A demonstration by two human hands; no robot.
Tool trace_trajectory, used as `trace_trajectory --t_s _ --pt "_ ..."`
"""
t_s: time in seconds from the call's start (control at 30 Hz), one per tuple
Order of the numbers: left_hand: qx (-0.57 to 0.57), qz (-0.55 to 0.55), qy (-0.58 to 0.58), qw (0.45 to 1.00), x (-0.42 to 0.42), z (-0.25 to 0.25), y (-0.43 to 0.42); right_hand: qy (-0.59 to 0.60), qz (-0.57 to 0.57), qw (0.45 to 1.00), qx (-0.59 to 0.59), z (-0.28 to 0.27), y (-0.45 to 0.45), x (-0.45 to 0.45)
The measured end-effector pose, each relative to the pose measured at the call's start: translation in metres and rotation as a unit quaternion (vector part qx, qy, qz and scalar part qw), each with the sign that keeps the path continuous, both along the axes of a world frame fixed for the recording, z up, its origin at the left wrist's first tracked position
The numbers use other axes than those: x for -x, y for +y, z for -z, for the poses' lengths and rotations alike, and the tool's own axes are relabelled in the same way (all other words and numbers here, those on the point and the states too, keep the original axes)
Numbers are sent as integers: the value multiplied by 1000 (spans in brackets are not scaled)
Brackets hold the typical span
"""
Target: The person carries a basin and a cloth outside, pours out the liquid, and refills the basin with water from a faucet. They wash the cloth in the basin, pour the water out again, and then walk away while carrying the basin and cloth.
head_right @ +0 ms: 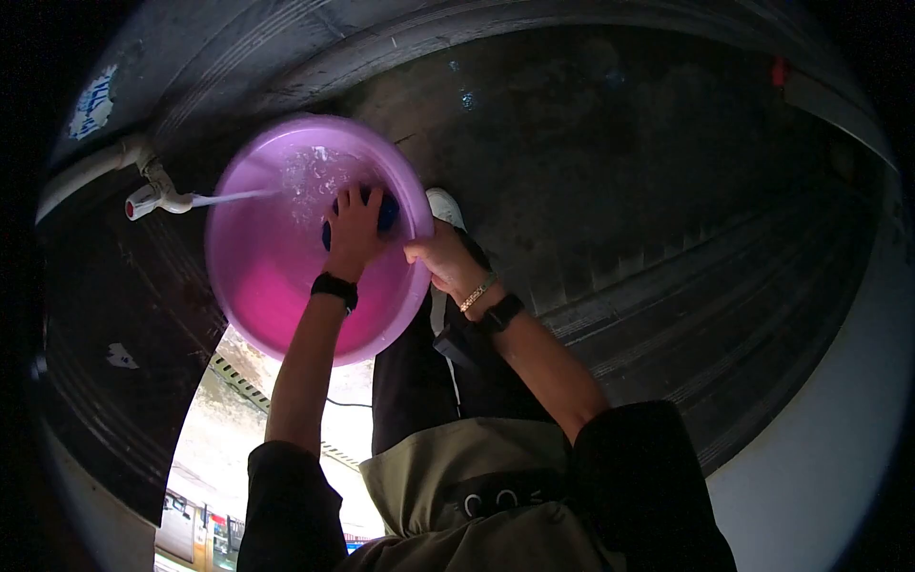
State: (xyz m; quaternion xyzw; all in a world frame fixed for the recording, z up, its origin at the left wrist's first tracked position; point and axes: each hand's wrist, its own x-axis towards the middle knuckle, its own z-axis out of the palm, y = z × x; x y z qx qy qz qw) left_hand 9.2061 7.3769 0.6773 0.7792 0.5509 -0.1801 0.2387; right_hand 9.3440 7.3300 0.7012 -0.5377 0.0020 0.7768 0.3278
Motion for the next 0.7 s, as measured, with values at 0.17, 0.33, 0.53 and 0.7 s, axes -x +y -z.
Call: trace_trajectory --t_s 0.17,0.33,0.53,0.7 --pt "33 -56 -30 997 20 36 18 26 -16 999 -17 5 -3 -4" --pt "-16 -380 -137 915 34 24 32 -1 -11 999 -37 3 4 -4" --pt "-41 -201 -150 967 22 -41 20 -4 -14 999 -31 -12 9 -3" --pt "-86 -209 -76 971 10 -19 13 -4 2 999 -34 -12 9 0"
